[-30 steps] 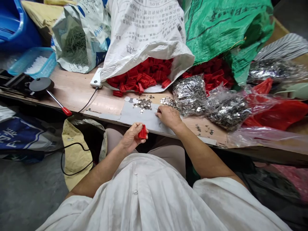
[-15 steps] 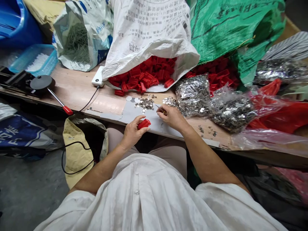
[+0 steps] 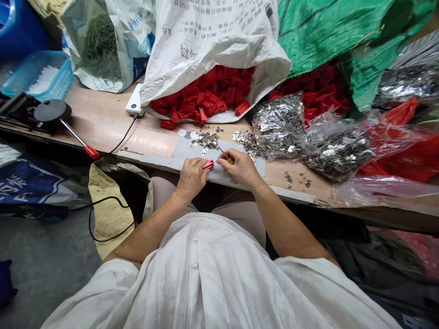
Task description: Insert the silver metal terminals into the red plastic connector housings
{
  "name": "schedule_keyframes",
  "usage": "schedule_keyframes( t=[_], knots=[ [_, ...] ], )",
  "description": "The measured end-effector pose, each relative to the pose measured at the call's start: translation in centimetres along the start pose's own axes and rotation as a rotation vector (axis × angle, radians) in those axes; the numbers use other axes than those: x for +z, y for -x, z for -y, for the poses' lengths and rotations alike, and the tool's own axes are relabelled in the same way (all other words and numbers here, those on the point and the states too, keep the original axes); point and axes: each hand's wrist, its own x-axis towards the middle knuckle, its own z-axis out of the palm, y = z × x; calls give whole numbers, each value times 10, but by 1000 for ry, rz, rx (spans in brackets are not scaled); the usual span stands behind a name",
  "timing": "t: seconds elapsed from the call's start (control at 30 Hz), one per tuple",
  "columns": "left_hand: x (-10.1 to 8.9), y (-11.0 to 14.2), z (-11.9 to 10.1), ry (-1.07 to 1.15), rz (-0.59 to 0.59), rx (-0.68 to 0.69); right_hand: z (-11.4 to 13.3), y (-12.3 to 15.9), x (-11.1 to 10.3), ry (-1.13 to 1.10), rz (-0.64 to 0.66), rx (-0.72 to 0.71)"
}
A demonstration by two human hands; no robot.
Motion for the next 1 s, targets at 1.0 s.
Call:
schedule_keyframes(
  t=[1.0],
  knots=[
    [8, 6, 1, -108, -54, 19, -9, -7, -9, 9, -115, 57]
  ],
)
